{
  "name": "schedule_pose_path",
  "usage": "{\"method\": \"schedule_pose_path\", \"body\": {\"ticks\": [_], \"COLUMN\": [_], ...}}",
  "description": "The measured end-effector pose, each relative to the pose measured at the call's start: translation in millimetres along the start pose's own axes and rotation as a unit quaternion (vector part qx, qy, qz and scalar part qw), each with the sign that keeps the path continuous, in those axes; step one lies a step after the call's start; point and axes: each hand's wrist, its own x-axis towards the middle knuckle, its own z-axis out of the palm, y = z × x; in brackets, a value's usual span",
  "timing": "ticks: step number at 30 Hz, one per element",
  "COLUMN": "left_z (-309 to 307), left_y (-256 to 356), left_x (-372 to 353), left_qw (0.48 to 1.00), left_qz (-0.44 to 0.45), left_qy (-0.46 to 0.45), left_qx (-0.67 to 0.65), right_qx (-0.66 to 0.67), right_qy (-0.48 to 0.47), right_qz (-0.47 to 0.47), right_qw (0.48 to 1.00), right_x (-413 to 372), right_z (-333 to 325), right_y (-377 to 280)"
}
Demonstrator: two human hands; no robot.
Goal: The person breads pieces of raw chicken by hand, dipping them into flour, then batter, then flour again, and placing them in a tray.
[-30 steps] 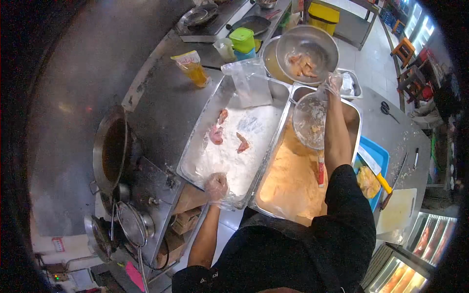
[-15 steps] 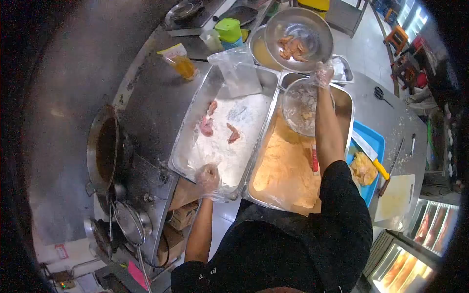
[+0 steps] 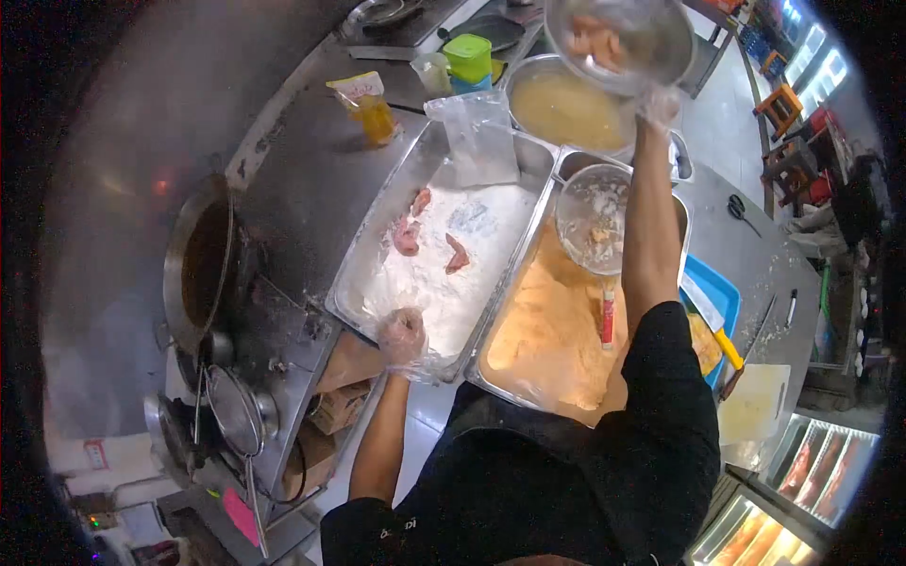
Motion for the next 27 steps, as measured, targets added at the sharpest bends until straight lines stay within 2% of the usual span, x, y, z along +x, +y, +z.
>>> {"method": "schedule_pose_path", "body": {"ticks": [2, 3, 6, 9, 12, 13, 15, 17, 18, 20, 22, 24, 25, 27], "left_z": [-7, -9, -2, -9, -5, -4, -4, -8, -8, -2, -5, -17, -7, -14], "left_y": [11, 15, 0, 10, 0, -4, -3, 2, 4, 0, 3, 13, 5, 13], "left_x": [2, 1, 0, 0, -2, -5, -5, -4, -4, -3, -4, 3, 3, 5], "left_qw": [1.0, 0.999, 1.0, 0.999, 0.999, 0.999, 0.999, 0.998, 0.998, 0.998, 0.997, 0.997, 0.998, 0.999], "left_qz": [-0.015, -0.021, -0.005, -0.028, -0.011, -0.018, -0.037, -0.05, -0.056, -0.042, -0.032, -0.025, 0.008, -0.002], "left_qy": [-0.002, -0.003, -0.003, -0.011, -0.014, -0.021, -0.04, -0.03, -0.027, 0.004, 0.007, -0.015, 0.03, 0.004], "left_qx": [0.02, 0.028, -0.025, 0.013, -0.032, -0.02, 0.003, -0.017, -0.029, -0.055, -0.068, -0.069, -0.06, -0.054], "right_qx": [0.148, 0.172, 0.128, 0.022, -0.013, 0.01, 0.192, 0.383, 0.443, 0.471, 0.478, 0.463, 0.444, 0.401], "right_qy": [0.007, 0.012, -0.029, -0.177, -0.276, -0.268, -0.16, -0.057, -0.03, -0.027, -0.055, -0.106, -0.095, -0.063], "right_qz": [0.134, 0.16, 0.174, 0.15, 0.12, 0.133, 0.225, 0.26, 0.246, 0.103, 0.095, 0.22, 0.145, 0.005], "right_qw": [0.98, 0.972, 0.976, 0.973, 0.954, 0.954, 0.942, 0.885, 0.862, 0.876, 0.872, 0.852, 0.879, 0.914], "right_x": [40, 48, 29, -15, -40, -46, -54, -62, -67, -77, -87, -101, -114, -134], "right_z": [-30, -38, -46, -37, -35, -34, -45, -66, -90, -135, -202, -294, -308, -340], "right_y": [-5, -6, -16, -26, -21, -16, 3, 20, 25, 42, 37, -12, -13, -24]}}
